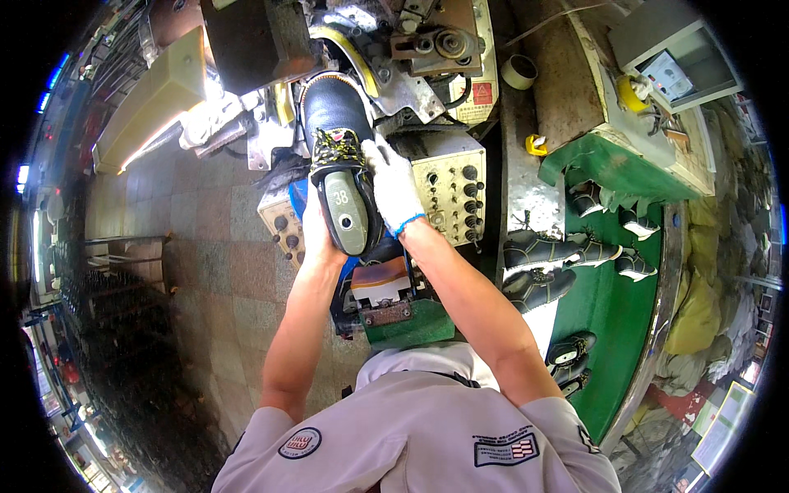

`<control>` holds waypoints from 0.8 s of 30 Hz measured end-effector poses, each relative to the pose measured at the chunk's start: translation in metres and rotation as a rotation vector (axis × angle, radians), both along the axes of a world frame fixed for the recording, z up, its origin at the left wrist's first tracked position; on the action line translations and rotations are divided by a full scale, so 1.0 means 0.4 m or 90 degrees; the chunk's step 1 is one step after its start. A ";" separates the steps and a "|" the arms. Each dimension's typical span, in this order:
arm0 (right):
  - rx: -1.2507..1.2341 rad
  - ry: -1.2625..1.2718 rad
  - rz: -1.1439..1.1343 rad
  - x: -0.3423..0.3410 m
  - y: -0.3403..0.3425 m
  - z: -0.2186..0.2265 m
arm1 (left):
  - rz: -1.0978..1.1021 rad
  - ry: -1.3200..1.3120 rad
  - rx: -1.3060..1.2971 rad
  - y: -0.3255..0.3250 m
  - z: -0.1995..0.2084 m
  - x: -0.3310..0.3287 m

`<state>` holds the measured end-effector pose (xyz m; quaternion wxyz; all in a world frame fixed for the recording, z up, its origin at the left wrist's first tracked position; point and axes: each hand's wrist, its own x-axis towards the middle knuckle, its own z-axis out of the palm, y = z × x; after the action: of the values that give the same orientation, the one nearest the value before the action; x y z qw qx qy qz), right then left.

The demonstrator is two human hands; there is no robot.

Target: The person takes a shoe from a conveyor belt, positions it on the support of a lasting machine, operates the machine to secure the upper material to the sole, and places the shoe back onto the belt.

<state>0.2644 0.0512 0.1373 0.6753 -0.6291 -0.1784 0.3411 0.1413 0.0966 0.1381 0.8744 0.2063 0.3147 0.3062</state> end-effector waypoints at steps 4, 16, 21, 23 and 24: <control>-0.025 0.058 -0.062 -0.020 -0.006 0.019 | -0.007 0.018 -0.035 0.001 0.009 -0.001; 0.020 0.068 -0.091 -0.053 -0.013 -0.001 | -0.017 -0.026 -0.006 0.015 -0.091 -0.006; -0.059 -0.093 -0.087 -0.021 -0.046 -0.054 | -0.121 0.142 0.095 0.033 -0.126 -0.022; 0.020 0.085 -0.074 -0.031 -0.114 -0.037 | -0.156 0.352 0.232 0.055 -0.227 -0.114; 0.084 0.096 -0.070 -0.008 -0.177 -0.054 | -0.143 0.433 0.304 0.046 -0.267 -0.148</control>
<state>0.2612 -0.0198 0.1158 0.7444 -0.5647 -0.1141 0.3374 0.0819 0.1150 0.0315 0.6769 0.5249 0.4807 0.1876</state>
